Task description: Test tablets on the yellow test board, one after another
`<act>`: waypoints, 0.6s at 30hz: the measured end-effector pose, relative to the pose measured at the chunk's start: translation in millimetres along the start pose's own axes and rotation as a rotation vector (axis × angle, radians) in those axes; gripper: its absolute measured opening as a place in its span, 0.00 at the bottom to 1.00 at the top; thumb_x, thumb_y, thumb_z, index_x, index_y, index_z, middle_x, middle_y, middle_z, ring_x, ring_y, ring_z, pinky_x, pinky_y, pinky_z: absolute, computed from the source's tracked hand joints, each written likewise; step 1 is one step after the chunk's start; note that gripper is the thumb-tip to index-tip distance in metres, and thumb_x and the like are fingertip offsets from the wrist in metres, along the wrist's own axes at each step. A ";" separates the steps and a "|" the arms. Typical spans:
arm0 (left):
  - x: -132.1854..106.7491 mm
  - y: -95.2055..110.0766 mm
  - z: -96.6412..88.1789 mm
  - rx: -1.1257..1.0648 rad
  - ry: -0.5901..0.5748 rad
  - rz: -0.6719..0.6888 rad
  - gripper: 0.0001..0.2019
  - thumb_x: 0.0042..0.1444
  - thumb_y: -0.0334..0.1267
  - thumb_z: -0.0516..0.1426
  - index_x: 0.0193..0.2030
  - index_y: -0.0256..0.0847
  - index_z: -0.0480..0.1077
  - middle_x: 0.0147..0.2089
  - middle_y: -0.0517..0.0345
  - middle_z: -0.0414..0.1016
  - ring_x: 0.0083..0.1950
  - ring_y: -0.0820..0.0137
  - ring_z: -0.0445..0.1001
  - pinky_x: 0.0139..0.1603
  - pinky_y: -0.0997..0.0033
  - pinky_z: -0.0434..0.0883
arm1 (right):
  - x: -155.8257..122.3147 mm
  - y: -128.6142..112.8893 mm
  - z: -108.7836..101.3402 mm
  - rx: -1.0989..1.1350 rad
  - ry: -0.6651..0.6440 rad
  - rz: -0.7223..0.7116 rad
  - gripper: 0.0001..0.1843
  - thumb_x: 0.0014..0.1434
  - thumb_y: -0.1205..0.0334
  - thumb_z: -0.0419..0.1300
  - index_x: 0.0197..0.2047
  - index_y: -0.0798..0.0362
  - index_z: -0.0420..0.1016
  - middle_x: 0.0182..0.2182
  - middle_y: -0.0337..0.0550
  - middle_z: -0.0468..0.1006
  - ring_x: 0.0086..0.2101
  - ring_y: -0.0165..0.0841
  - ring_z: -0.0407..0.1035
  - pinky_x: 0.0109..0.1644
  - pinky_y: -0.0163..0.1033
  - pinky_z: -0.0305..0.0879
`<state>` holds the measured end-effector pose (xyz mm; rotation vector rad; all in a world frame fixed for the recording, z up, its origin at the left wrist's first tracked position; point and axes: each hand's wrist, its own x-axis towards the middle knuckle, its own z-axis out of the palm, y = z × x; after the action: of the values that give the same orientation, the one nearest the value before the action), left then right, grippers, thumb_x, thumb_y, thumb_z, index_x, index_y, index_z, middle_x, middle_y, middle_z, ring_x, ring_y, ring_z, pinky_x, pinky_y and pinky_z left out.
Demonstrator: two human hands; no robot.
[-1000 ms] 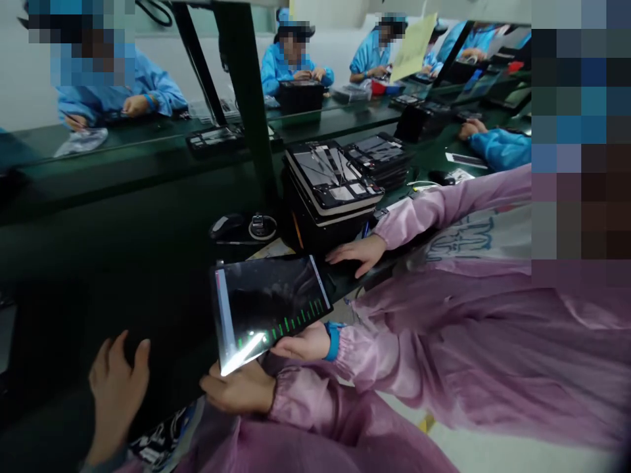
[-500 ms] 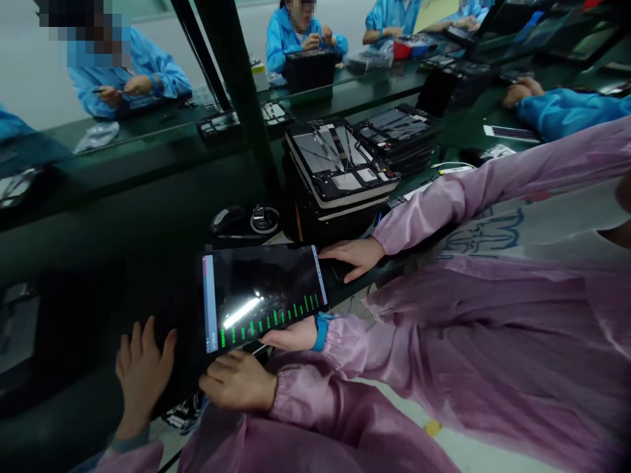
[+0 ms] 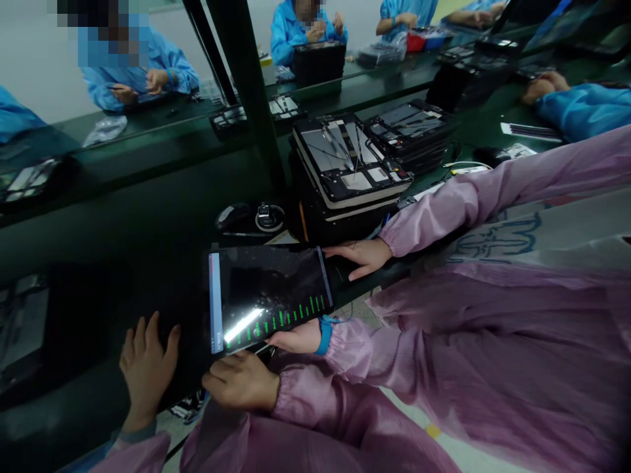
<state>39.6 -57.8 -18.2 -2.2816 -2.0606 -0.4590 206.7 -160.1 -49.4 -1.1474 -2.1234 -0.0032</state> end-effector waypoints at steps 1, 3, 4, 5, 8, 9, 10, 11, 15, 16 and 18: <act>0.1 0.0 -0.2 0.000 -0.001 -0.003 0.39 0.62 0.60 0.38 0.68 0.29 0.58 0.68 0.33 0.59 0.71 0.45 0.52 0.67 0.44 0.53 | 0.1 -0.1 -0.5 0.000 -0.007 0.002 0.08 0.66 0.67 0.51 0.34 0.53 0.67 0.27 0.35 0.70 0.29 0.28 0.66 0.31 0.35 0.57; 0.6 0.0 -0.6 0.002 -0.009 -0.005 0.39 0.62 0.59 0.38 0.68 0.29 0.58 0.68 0.33 0.59 0.71 0.45 0.52 0.67 0.44 0.53 | 0.6 -0.2 -2.1 0.003 -0.023 0.000 0.08 0.66 0.67 0.51 0.34 0.53 0.67 0.27 0.35 0.70 0.29 0.28 0.65 0.31 0.35 0.57; 0.8 -0.1 -0.7 0.003 -0.012 -0.007 0.39 0.62 0.59 0.38 0.68 0.29 0.58 0.68 0.33 0.59 0.71 0.45 0.52 0.67 0.44 0.53 | 0.9 -0.1 -3.0 0.005 -0.032 -0.004 0.08 0.66 0.68 0.50 0.34 0.53 0.67 0.27 0.35 0.70 0.29 0.28 0.65 0.31 0.35 0.57; 1.0 -0.2 -0.8 0.005 -0.018 -0.008 0.38 0.63 0.59 0.39 0.68 0.29 0.57 0.68 0.33 0.58 0.71 0.45 0.52 0.67 0.44 0.53 | 1.2 0.1 -3.9 0.007 -0.039 -0.010 0.09 0.66 0.68 0.50 0.34 0.53 0.66 0.27 0.35 0.70 0.29 0.28 0.65 0.31 0.35 0.57; 1.1 -0.3 -0.7 0.008 -0.019 -0.010 0.36 0.63 0.57 0.40 0.68 0.31 0.57 0.68 0.34 0.58 0.71 0.46 0.52 0.67 0.44 0.54 | 1.5 0.7 -5.4 0.013 -0.028 -0.015 0.09 0.66 0.68 0.50 0.34 0.53 0.66 0.27 0.35 0.69 0.28 0.28 0.64 0.32 0.35 0.58; 0.9 -0.4 -0.6 0.006 -0.009 -0.007 0.36 0.64 0.57 0.40 0.68 0.31 0.57 0.68 0.34 0.59 0.71 0.46 0.52 0.67 0.44 0.54 | 1.4 0.8 -5.4 0.015 -0.020 -0.016 0.09 0.66 0.67 0.50 0.34 0.53 0.66 0.27 0.35 0.69 0.28 0.28 0.64 0.32 0.36 0.58; 0.7 -0.4 -0.4 0.003 0.002 -0.001 0.35 0.64 0.56 0.41 0.68 0.31 0.57 0.68 0.34 0.59 0.71 0.46 0.52 0.67 0.44 0.54 | 1.3 1.0 -5.2 0.018 -0.015 -0.017 0.09 0.66 0.67 0.50 0.34 0.53 0.66 0.27 0.35 0.69 0.28 0.28 0.64 0.32 0.36 0.59; 0.5 -0.4 -0.1 0.000 0.012 0.007 0.35 0.64 0.56 0.41 0.68 0.31 0.57 0.68 0.35 0.59 0.71 0.46 0.52 0.67 0.44 0.53 | 1.1 1.1 -4.9 0.019 -0.015 -0.018 0.09 0.66 0.67 0.50 0.34 0.53 0.66 0.27 0.35 0.69 0.28 0.28 0.64 0.33 0.36 0.59; 0.4 -0.8 1.3 0.006 0.008 -0.002 0.34 0.64 0.55 0.42 0.68 0.31 0.58 0.68 0.35 0.59 0.71 0.47 0.53 0.67 0.45 0.54 | 1.5 1.8 -4.5 0.020 -0.029 -0.020 0.08 0.66 0.67 0.51 0.33 0.53 0.65 0.28 0.35 0.70 0.28 0.28 0.65 0.33 0.36 0.60; 0.5 -0.9 1.6 0.011 0.004 -0.009 0.34 0.64 0.55 0.42 0.68 0.31 0.58 0.68 0.35 0.59 0.70 0.47 0.53 0.67 0.45 0.54 | 1.9 2.1 -4.9 0.020 -0.029 -0.020 0.08 0.66 0.67 0.51 0.33 0.53 0.65 0.28 0.35 0.70 0.28 0.28 0.65 0.33 0.35 0.60; 0.9 -0.7 2.0 0.020 0.004 -0.015 0.34 0.64 0.55 0.42 0.68 0.31 0.58 0.68 0.36 0.59 0.70 0.47 0.53 0.67 0.45 0.54 | 2.7 2.8 -6.0 0.018 -0.035 -0.023 0.08 0.65 0.67 0.51 0.33 0.53 0.65 0.27 0.35 0.70 0.29 0.28 0.65 0.33 0.35 0.60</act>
<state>39.3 -56.4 -20.0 -2.2541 -2.0721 -0.4405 211.2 -158.3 -44.2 -1.1204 -2.1632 0.0260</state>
